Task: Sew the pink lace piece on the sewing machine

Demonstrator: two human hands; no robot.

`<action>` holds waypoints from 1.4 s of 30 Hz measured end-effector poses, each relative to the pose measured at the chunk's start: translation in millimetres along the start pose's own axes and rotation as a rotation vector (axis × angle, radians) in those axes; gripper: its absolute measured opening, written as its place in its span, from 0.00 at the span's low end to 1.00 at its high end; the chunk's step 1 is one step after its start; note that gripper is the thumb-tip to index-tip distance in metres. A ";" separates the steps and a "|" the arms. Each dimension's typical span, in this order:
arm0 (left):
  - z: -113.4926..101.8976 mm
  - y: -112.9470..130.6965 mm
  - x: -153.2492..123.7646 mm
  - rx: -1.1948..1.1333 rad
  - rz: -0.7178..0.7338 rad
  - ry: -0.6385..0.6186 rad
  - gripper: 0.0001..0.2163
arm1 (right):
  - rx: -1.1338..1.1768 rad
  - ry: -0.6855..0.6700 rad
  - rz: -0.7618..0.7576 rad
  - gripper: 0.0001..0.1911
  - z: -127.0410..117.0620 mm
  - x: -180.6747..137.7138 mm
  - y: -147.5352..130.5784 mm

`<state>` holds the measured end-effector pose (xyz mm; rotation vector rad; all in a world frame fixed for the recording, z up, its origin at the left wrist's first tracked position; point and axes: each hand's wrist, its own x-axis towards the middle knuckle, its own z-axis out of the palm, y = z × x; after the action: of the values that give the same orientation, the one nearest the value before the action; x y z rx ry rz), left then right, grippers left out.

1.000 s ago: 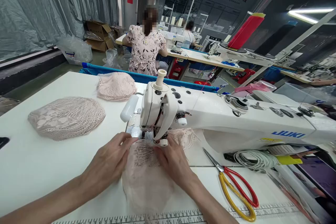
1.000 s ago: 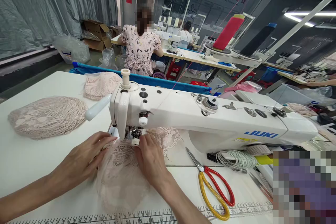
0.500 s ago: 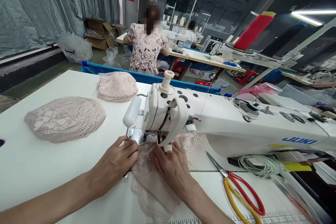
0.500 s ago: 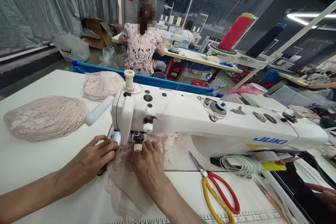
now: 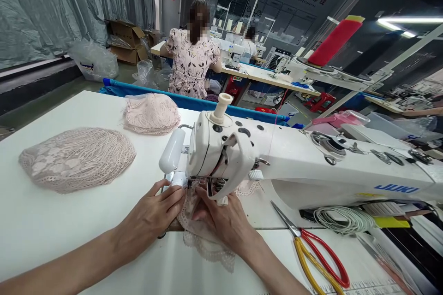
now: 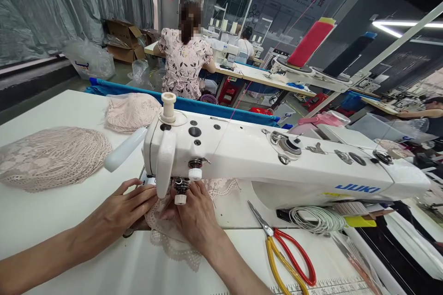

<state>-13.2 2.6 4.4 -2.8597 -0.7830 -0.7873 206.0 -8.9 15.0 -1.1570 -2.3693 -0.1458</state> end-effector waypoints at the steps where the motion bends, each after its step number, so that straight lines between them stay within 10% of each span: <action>1: 0.7 0.2 -0.1 -0.001 0.001 -0.012 0.15 | -0.004 0.009 -0.001 0.04 0.2 -1.0 -0.3; 8: 3.0 2.6 -7.1 -0.059 0.040 -0.020 0.13 | 0.178 -0.074 -0.090 0.32 -3.9 -16.9 -20.2; 13: -0.4 0.8 -8.0 -0.166 0.005 -0.101 0.24 | 0.159 -0.040 -0.113 0.07 -6.6 -23.5 -34.3; 25: 5.4 -1.8 -4.6 -0.264 0.049 0.052 0.16 | 0.077 -0.238 -0.186 0.10 -30.3 -20.1 -20.3; 42: -2.1 -5.3 -3.3 -0.212 0.117 0.092 0.15 | 0.186 0.031 -0.118 0.10 -1.3 -22.1 -26.2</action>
<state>-19.2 5.2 4.2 -2.9913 -0.5454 -1.0346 197.9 -41.6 8.7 -0.9222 -2.3668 0.0172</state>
